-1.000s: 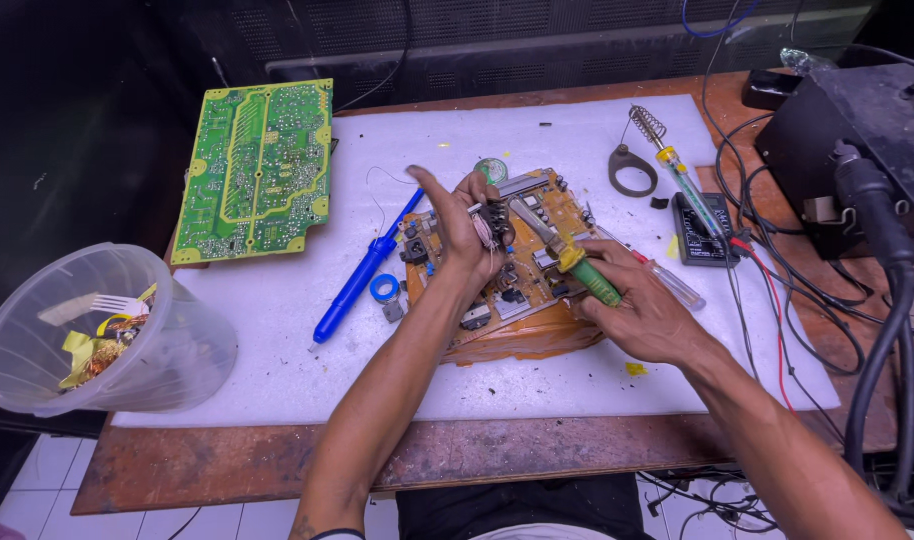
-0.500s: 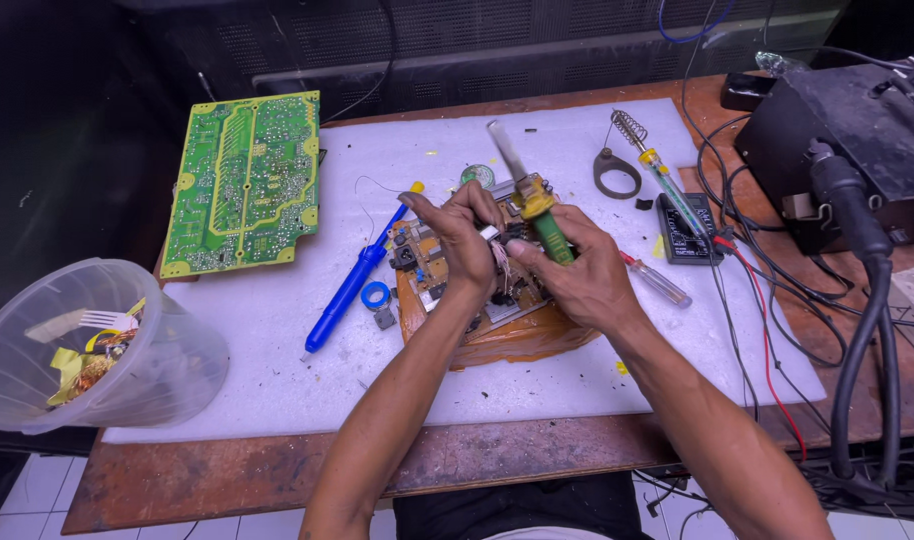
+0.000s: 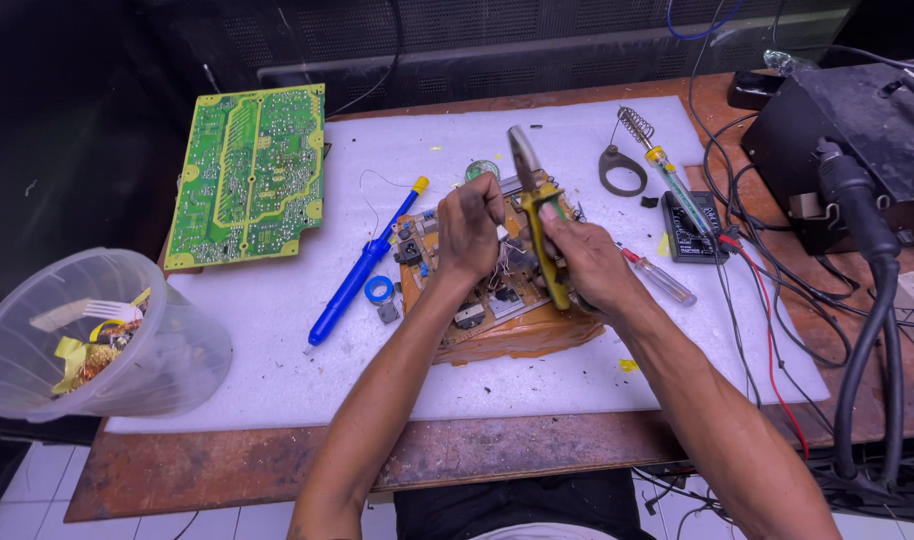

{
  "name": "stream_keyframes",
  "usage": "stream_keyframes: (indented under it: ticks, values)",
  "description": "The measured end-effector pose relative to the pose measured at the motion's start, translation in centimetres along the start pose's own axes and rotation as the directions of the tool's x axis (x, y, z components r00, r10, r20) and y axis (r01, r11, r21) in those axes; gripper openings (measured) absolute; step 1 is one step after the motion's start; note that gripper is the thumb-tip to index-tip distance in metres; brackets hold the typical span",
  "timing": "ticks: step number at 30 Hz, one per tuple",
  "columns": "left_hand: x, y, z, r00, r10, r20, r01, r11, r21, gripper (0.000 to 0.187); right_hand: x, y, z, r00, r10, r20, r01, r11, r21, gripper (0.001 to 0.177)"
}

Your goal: The person uses pliers to cut wires and remove components from a small electronic device held in their left hand. They repeatedly trim excess wire and detach parts, placing them on the workbench. A green circuit board and other tools are visible on the table.

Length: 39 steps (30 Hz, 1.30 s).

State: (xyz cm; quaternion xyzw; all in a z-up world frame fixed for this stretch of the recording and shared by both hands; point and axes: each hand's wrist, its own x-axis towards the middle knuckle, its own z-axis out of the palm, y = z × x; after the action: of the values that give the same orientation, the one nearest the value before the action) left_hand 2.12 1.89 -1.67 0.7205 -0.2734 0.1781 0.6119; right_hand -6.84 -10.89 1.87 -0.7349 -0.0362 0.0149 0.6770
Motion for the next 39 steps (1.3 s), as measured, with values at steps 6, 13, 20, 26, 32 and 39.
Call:
stream_keyframes:
  ticks: [6, 13, 20, 26, 32, 39]
  values:
    - [0.1, -0.9, -0.6, 0.967, -0.233, 0.103, 0.236, 0.972, -0.017, 0.074, 0.2, 1.3, -0.7, 0.994, -0.064, -0.090, 0.046, 0.981, -0.186, 0.038]
    - [0.8, -0.2, -0.8, 0.971, -0.228, 0.068, 0.232, 0.972, -0.049, 0.070, 0.7, 0.6, 0.0, 0.987, -0.159, -0.013, 0.152, 0.960, -0.236, 0.029]
    - [0.7, -0.3, -2.3, 0.874, -0.368, 0.315, 0.373, 0.927, 0.049, 0.052, 2.0, 1.8, -0.3, 0.940, -0.322, -0.115, 0.243, 0.865, -0.439, 0.023]
    - [0.5, -0.6, -3.6, 0.685, -0.372, 0.627, 0.550, 0.828, -0.110, 0.020, 2.2, 2.2, -0.9, 0.929, -0.344, -0.139, 0.236, 0.837, -0.493, 0.020]
    - [0.6, -3.8, -4.6, 0.725, -0.310, 0.615, 0.594, 0.733, -0.331, 0.017, 2.0, 1.9, -2.6, 0.955, -0.284, -0.086, 0.158, 0.732, -0.663, 0.023]
    - [0.0, -4.2, -4.1, 0.779, -0.377, 0.501, 0.609, 0.642, -0.465, 0.014, 2.2, 1.7, -1.3, 0.968, -0.250, 0.010, 0.149, 0.547, -0.824, 0.024]
